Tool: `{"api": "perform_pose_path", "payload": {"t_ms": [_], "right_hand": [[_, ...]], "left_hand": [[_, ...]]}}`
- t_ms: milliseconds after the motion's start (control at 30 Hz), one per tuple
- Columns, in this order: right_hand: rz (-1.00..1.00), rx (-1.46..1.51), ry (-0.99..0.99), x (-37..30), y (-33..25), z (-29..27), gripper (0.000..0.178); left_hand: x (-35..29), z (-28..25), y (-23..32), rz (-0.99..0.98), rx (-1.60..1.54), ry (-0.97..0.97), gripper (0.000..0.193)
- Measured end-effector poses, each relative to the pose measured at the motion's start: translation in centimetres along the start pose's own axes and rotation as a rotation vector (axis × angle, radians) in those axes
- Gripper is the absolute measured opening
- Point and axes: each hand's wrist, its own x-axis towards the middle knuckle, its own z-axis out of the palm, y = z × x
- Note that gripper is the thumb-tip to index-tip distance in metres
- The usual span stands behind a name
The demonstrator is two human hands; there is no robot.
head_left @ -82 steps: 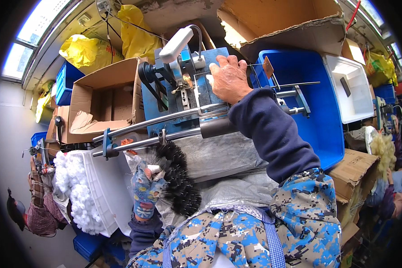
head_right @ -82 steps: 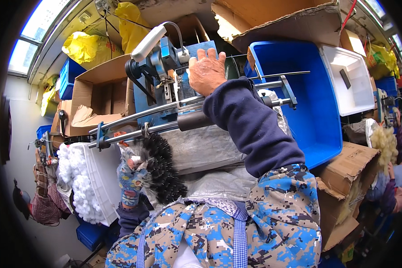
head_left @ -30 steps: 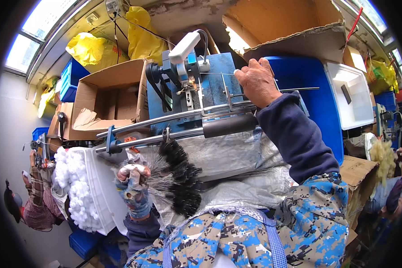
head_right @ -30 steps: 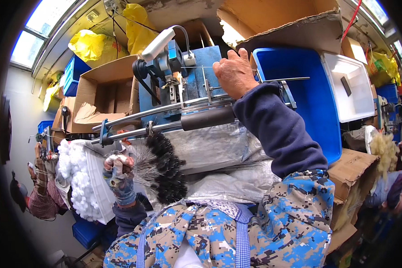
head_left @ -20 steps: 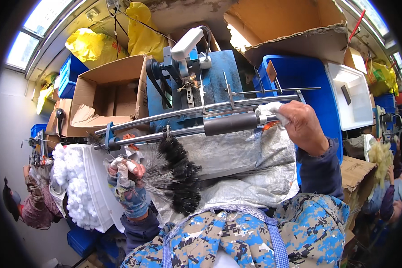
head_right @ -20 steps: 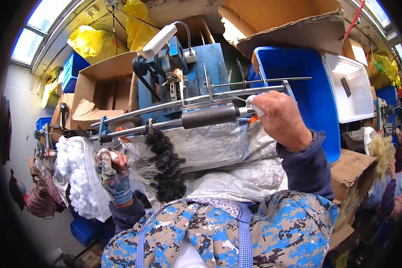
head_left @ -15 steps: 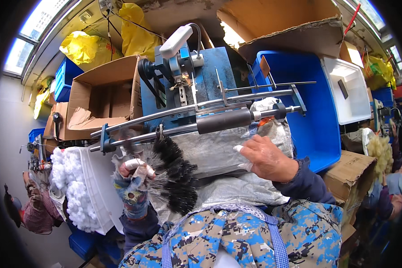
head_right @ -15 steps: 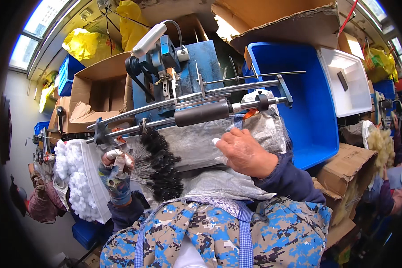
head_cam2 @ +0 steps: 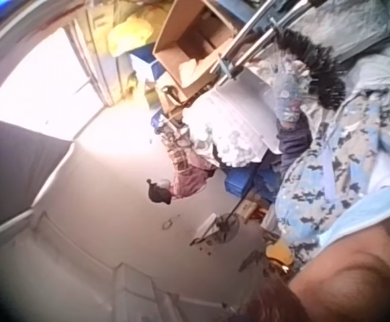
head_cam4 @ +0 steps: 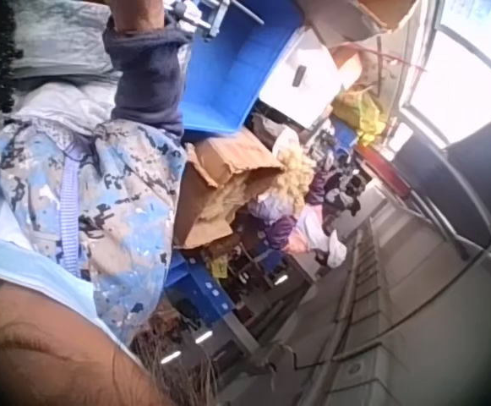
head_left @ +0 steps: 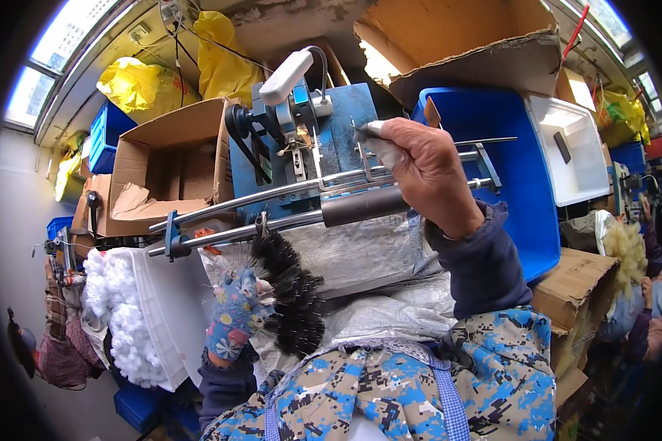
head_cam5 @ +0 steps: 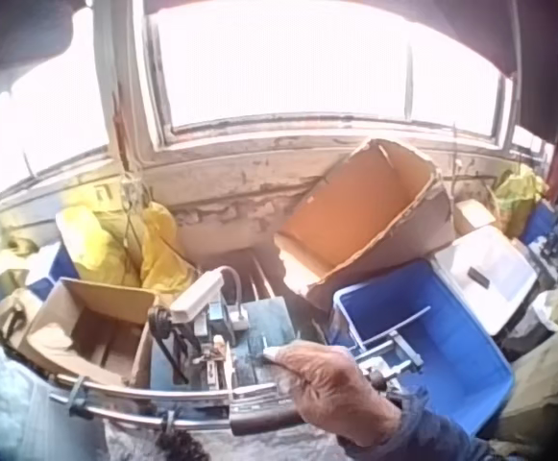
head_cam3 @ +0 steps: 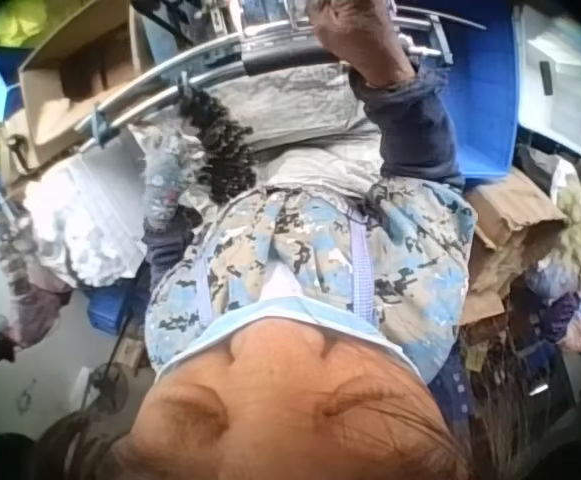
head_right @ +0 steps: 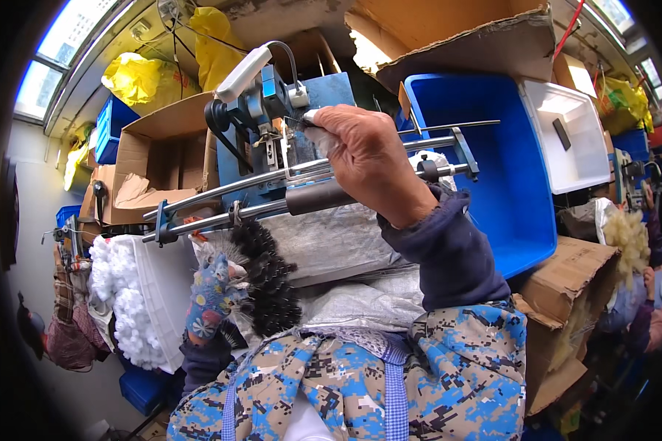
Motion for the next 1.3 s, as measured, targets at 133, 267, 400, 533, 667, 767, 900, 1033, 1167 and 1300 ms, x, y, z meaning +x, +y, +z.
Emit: {"api": "perform_pose_path", "payload": {"t_ms": [133, 267, 400, 533, 667, 767, 900, 1033, 1167, 1300], "right_hand": [[-0.046, -0.835, -0.258, 3.6, 5.1, 4.7, 0.015], [-0.021, -0.964, -0.273, 4.7, 8.2, 6.5, 0.013], [-0.028, -0.975, -0.264, 4.5, 8.8, 7.2, 0.012], [-0.048, -1.025, -0.262, 4.3, 8.8, 7.3, 0.013], [-0.069, -1.023, -0.265, 4.2, 8.8, 7.0, 0.012], [-0.072, -0.995, -0.261, 4.2, 8.9, 7.0, 0.012], [-0.038, -1.019, -0.253, 4.1, 8.6, 7.1, 0.012], [-0.056, -0.998, -0.286, 4.1, 8.7, 6.9, 0.012], [-0.049, -0.891, -0.252, 4.2, 9.4, 7.3, 0.012], [0.045, -0.775, -0.252, 4.6, 10.1, 7.2, 0.015]], "left_hand": [[-0.2, 1.4, -1.8, -0.121, -0.196, -0.048, 0.023], [-0.2, 1.0, -2.5, -0.115, -0.273, 0.027, 0.021], [-1.3, 0.4, -3.4, -0.264, -0.438, 0.196, 0.020], [-1.7, 0.3, -4.1, -0.239, -0.949, 0.403, 0.017], [-0.5, -1.0, -1.8, -0.084, -1.167, 0.424, 0.020], [-1.4, 0.6, -0.8, -0.283, -0.825, 0.531, 0.025], [-1.3, 1.2, -0.9, -0.269, -0.565, 0.440, 0.022], [-0.4, 0.9, 0.3, -0.270, -0.660, 0.393, 0.018], [0.6, 0.2, 1.8, -0.221, -0.630, 0.370, 0.015], [0.9, 0.2, 1.7, -0.162, -0.622, 0.301, 0.012]]}}
